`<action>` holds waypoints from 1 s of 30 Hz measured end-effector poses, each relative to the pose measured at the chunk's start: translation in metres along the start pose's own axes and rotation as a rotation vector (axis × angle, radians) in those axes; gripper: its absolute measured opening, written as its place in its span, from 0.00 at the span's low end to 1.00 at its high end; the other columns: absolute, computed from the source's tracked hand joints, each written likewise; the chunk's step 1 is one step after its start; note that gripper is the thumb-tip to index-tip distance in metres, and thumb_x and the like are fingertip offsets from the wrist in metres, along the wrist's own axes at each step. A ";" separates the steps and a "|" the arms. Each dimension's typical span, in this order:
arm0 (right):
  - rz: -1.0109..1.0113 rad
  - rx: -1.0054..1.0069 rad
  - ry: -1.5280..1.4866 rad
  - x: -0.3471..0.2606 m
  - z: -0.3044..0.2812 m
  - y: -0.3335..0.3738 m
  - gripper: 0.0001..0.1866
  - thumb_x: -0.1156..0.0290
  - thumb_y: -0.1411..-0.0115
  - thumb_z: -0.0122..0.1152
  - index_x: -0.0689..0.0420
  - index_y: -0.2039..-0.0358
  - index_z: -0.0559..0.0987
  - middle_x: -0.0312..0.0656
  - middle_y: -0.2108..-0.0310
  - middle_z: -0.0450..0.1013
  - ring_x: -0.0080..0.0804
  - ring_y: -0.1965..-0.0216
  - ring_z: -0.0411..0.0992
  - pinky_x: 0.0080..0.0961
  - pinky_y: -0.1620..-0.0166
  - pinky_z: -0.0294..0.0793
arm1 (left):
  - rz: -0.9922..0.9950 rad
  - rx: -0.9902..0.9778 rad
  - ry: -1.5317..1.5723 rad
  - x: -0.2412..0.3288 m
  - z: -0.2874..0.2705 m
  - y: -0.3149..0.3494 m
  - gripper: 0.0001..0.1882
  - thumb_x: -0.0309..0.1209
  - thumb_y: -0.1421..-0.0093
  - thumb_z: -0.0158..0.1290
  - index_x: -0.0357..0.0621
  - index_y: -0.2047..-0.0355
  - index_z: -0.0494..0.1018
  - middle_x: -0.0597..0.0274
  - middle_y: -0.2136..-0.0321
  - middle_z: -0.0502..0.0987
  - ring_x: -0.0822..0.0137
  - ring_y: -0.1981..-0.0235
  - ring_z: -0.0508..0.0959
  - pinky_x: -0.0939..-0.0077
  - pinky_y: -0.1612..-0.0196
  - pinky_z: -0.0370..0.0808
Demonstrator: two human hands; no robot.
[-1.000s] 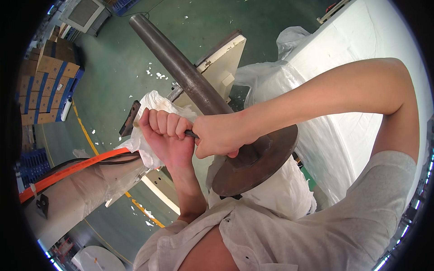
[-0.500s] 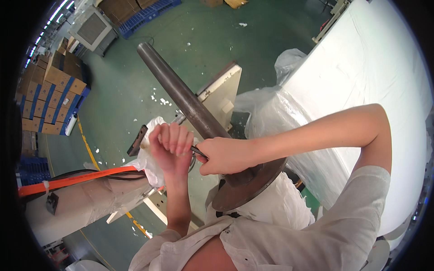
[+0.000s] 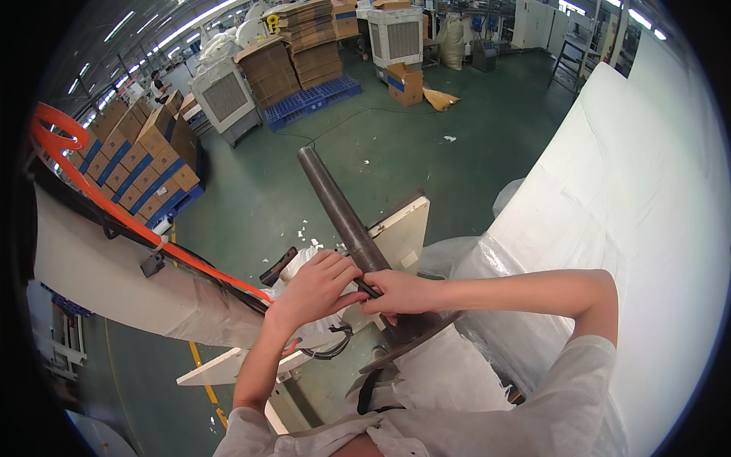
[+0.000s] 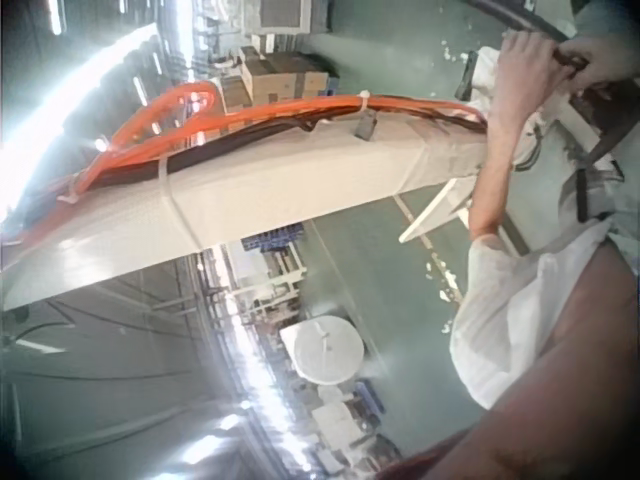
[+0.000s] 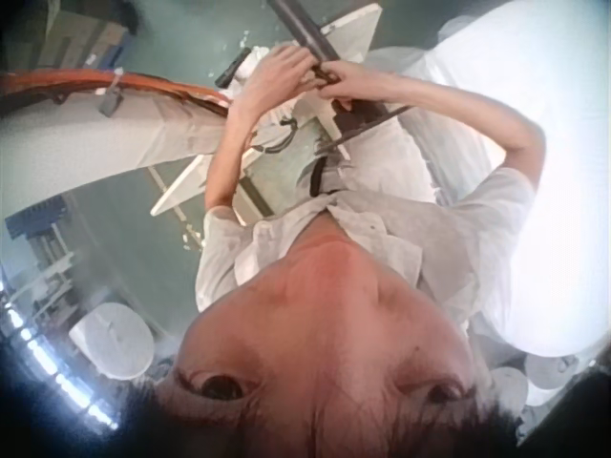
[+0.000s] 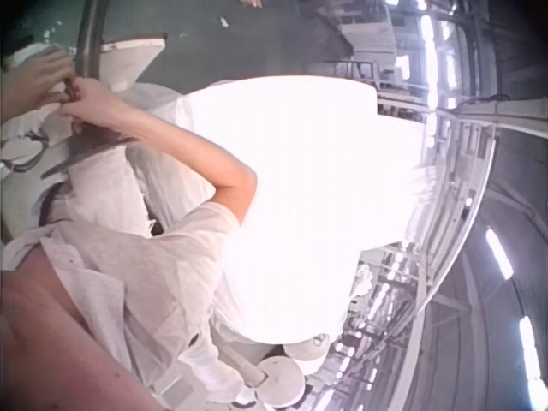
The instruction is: The person is adjusting components on a large industrial spindle by using a small hex wrench to turn bolts, moving between different parts of the machine frame.
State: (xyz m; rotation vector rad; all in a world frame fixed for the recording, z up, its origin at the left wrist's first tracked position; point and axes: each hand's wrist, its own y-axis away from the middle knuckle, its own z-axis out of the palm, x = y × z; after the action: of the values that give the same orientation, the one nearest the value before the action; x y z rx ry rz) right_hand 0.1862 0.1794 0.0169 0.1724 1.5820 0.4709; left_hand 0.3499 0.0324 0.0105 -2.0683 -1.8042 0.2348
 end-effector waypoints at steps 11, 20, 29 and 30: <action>-0.003 -0.010 0.185 0.011 0.003 -0.003 0.11 0.71 0.38 0.62 0.57 0.63 0.68 0.32 0.77 0.65 0.19 0.81 0.64 0.21 0.76 0.63 | 0.024 -0.032 -0.084 -0.004 0.016 0.014 0.22 0.51 0.40 0.59 0.45 0.70 0.70 0.63 0.73 0.72 0.63 0.66 0.75 0.69 0.57 0.72; -0.179 0.044 0.462 0.003 0.004 -0.002 0.14 0.72 0.45 0.61 0.62 0.62 0.68 0.45 0.76 0.71 0.40 0.75 0.75 0.34 0.71 0.71 | -0.070 0.107 -0.048 0.003 0.029 0.019 0.22 0.52 0.45 0.62 0.47 0.68 0.70 0.64 0.72 0.70 0.62 0.66 0.73 0.68 0.57 0.71; -0.038 -0.067 0.479 -0.017 0.005 -0.005 0.13 0.84 0.48 0.52 0.73 0.61 0.67 0.61 0.70 0.75 0.59 0.65 0.77 0.46 0.64 0.74 | -0.189 0.028 0.030 0.010 0.026 0.016 0.24 0.50 0.50 0.62 0.43 0.70 0.69 0.62 0.73 0.68 0.58 0.68 0.70 0.63 0.61 0.66; -0.062 -0.068 0.457 -0.017 0.005 -0.002 0.12 0.85 0.48 0.50 0.75 0.61 0.67 0.64 0.69 0.75 0.59 0.63 0.78 0.46 0.63 0.76 | -0.192 0.043 0.035 0.009 0.028 0.017 0.24 0.52 0.48 0.60 0.42 0.71 0.69 0.61 0.74 0.66 0.56 0.69 0.68 0.62 0.62 0.65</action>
State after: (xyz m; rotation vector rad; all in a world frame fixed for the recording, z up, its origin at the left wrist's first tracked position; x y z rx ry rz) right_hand 0.1924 0.1718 0.0315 -0.0419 2.0078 0.5403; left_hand 0.3568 0.0448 -0.0205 -1.8434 -1.9434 0.1809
